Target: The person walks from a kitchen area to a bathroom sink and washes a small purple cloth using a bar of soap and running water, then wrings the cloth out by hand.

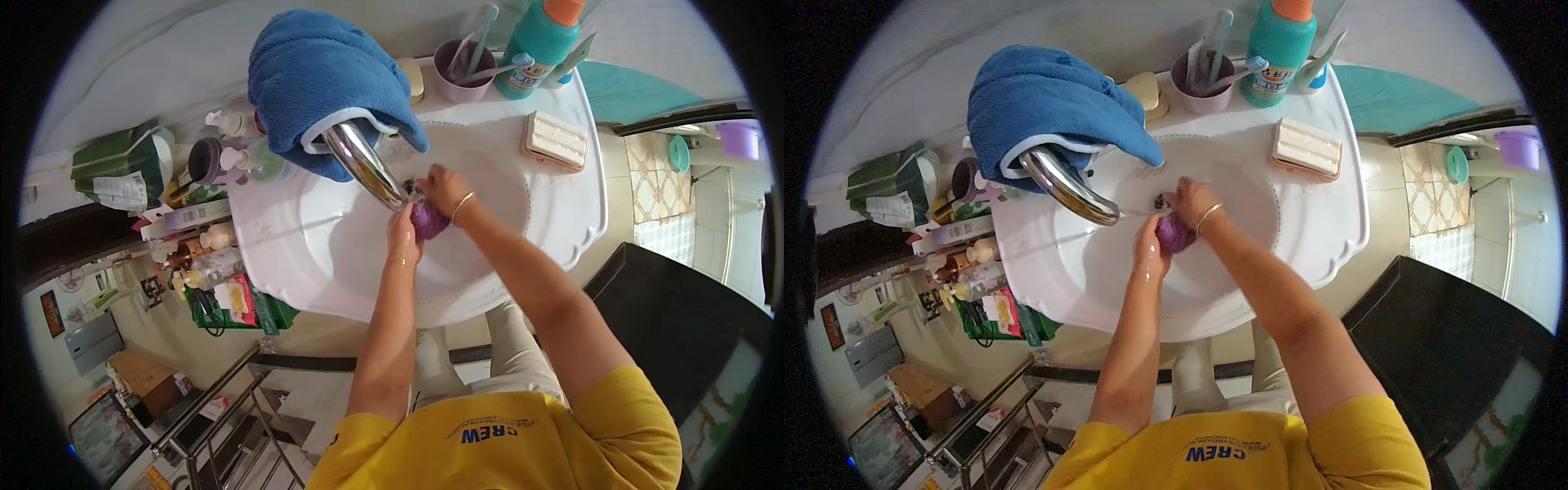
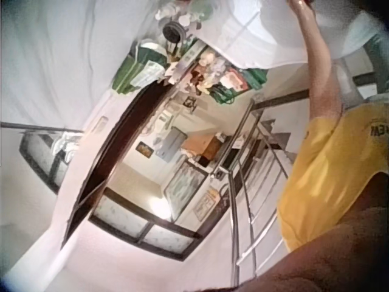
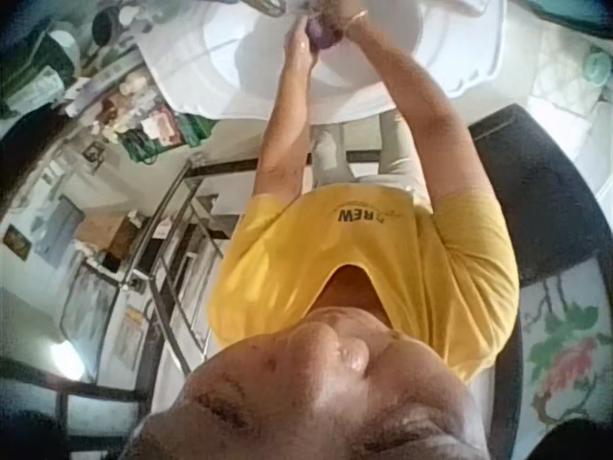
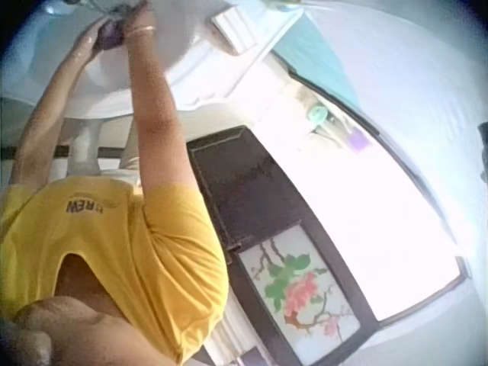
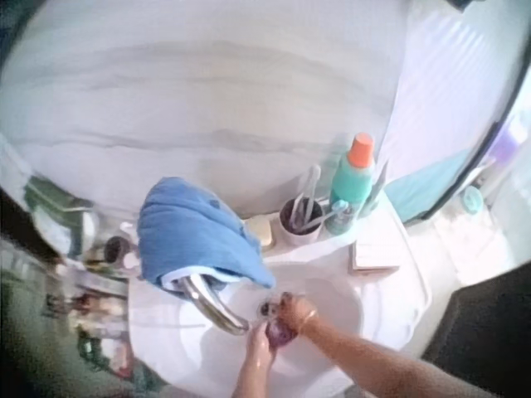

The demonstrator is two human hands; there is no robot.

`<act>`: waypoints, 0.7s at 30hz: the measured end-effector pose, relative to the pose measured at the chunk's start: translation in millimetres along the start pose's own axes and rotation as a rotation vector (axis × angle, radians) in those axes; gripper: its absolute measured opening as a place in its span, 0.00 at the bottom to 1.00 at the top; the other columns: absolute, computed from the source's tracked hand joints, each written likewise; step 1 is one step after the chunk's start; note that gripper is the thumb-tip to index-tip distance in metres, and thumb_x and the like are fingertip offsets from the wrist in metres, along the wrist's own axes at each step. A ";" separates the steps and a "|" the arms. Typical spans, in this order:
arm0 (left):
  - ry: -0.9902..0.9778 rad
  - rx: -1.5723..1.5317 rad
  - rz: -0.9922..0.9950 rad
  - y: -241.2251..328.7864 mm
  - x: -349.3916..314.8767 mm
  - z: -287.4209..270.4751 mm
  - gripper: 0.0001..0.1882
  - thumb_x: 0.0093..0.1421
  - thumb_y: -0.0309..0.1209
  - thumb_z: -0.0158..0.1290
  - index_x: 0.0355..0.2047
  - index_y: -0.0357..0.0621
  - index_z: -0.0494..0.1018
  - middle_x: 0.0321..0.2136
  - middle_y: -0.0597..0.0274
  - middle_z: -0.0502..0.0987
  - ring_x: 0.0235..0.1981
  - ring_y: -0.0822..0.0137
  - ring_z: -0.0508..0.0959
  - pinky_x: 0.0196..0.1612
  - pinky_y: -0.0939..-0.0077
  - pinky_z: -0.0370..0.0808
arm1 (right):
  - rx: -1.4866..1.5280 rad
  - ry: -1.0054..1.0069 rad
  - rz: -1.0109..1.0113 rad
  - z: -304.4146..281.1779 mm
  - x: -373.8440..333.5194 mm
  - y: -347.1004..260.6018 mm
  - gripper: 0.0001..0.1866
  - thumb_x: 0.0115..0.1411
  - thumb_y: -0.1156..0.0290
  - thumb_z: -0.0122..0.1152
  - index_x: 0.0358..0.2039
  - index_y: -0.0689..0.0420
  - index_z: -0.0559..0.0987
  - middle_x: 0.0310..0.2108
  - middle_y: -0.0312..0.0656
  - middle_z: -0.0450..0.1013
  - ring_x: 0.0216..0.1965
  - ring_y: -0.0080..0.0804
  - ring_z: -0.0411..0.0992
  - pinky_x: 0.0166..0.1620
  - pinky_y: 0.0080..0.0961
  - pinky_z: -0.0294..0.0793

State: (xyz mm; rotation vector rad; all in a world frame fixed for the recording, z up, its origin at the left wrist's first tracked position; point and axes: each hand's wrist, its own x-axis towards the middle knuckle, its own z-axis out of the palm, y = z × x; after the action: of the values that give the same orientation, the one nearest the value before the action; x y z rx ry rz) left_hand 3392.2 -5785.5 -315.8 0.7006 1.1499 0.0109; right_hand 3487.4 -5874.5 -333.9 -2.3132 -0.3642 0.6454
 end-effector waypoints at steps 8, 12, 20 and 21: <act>0.045 0.101 0.099 6.5 36.3 -51.9 0.14 0.57 0.37 0.46 0.43 0.48 0.68 0.35 0.67 0.73 0.31 0.70 0.72 0.30 0.74 0.70 | -0.406 0.006 0.017 18.0 -27.0 0.7 0.15 0.51 0.62 0.56 0.34 0.60 0.75 0.37 0.52 0.71 0.43 0.47 0.67 0.47 0.37 0.66; -0.257 -0.045 -0.087 6.9 54.4 -58.7 0.16 0.59 0.39 0.45 0.45 0.47 0.67 0.39 0.64 0.73 0.37 0.65 0.74 0.37 0.67 0.74 | 0.160 0.013 -0.247 28.9 -28.7 -14.9 0.13 0.48 0.67 0.54 0.34 0.58 0.76 0.36 0.50 0.72 0.43 0.46 0.67 0.47 0.37 0.67; -0.147 -0.410 -0.134 11.6 24.9 -13.3 0.20 0.60 0.47 0.42 0.49 0.55 0.65 0.45 0.67 0.69 0.48 0.62 0.70 0.48 0.60 0.69 | 0.607 0.145 -0.177 35.2 21.4 -62.2 0.13 0.54 0.69 0.48 0.37 0.64 0.68 0.30 0.56 0.71 0.34 0.54 0.69 0.38 0.38 0.69; -0.139 -0.284 -0.114 3.1 38.9 -21.7 0.19 0.60 0.46 0.42 0.49 0.55 0.65 0.46 0.66 0.69 0.47 0.61 0.70 0.47 0.58 0.69 | 0.565 0.121 -0.098 34.8 22.3 -65.1 0.13 0.53 0.68 0.49 0.36 0.63 0.69 0.29 0.56 0.71 0.34 0.54 0.69 0.38 0.38 0.69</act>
State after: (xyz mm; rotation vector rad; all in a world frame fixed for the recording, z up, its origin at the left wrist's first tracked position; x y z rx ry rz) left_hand 3391.9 -5758.4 -351.3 0.3778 1.0276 0.0279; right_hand 3482.2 -5799.1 -318.5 -1.7720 -0.2029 0.4800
